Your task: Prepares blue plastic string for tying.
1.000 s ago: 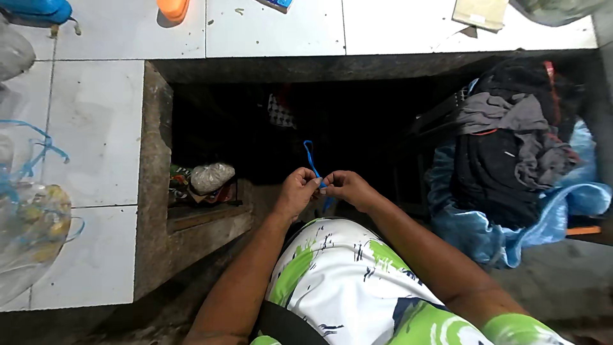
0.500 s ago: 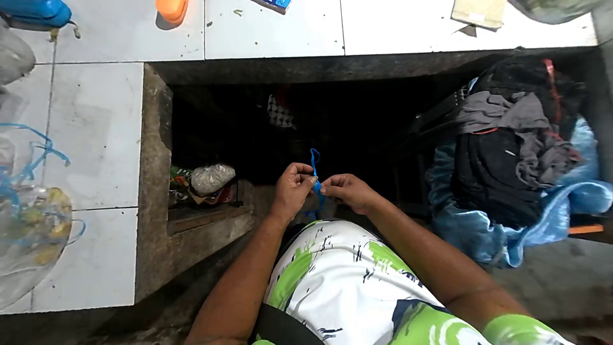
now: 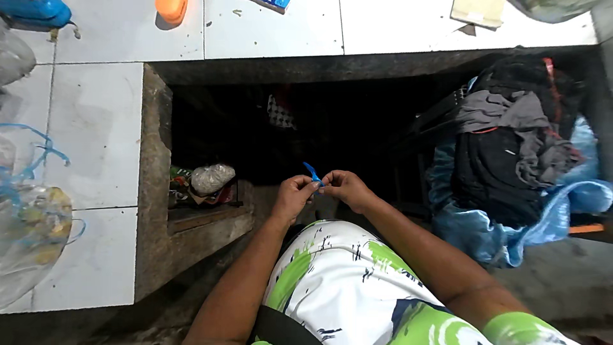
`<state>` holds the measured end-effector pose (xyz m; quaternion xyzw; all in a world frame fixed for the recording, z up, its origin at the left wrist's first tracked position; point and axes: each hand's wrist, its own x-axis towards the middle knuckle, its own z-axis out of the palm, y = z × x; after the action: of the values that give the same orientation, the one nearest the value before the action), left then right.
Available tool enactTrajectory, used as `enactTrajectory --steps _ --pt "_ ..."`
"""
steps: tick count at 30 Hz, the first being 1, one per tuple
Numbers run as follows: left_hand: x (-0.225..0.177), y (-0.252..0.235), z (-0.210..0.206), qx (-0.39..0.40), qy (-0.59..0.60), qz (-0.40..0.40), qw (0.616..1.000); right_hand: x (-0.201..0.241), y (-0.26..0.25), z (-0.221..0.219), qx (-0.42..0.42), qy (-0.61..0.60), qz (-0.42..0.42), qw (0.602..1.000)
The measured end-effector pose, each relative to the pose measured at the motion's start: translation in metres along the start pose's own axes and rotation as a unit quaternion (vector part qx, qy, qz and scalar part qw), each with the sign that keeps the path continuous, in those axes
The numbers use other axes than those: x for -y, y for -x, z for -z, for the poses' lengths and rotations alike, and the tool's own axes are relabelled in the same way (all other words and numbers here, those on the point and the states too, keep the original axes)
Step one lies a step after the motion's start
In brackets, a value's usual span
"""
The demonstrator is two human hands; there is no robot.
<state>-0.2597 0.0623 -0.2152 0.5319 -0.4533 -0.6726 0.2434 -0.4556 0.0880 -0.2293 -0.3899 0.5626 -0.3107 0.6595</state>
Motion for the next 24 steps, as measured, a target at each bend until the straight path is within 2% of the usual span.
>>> enactTrajectory --steps 4,10,14,24 --pt "0.010 -0.009 0.006 0.007 -0.076 -0.057 0.996 -0.001 -0.002 0.003 0.008 0.004 -0.020 1.000" --pt "0.003 -0.008 0.007 0.023 -0.117 -0.015 0.993 -0.005 -0.006 0.002 -0.007 0.002 -0.018 1.000" --pt "0.000 -0.009 0.003 0.018 -0.164 -0.019 0.986 -0.009 -0.007 0.001 -0.018 0.003 0.006 1.000" --pt "-0.003 -0.010 -0.003 -0.008 -0.261 -0.024 0.965 -0.013 -0.008 0.001 -0.036 0.099 0.057 0.993"
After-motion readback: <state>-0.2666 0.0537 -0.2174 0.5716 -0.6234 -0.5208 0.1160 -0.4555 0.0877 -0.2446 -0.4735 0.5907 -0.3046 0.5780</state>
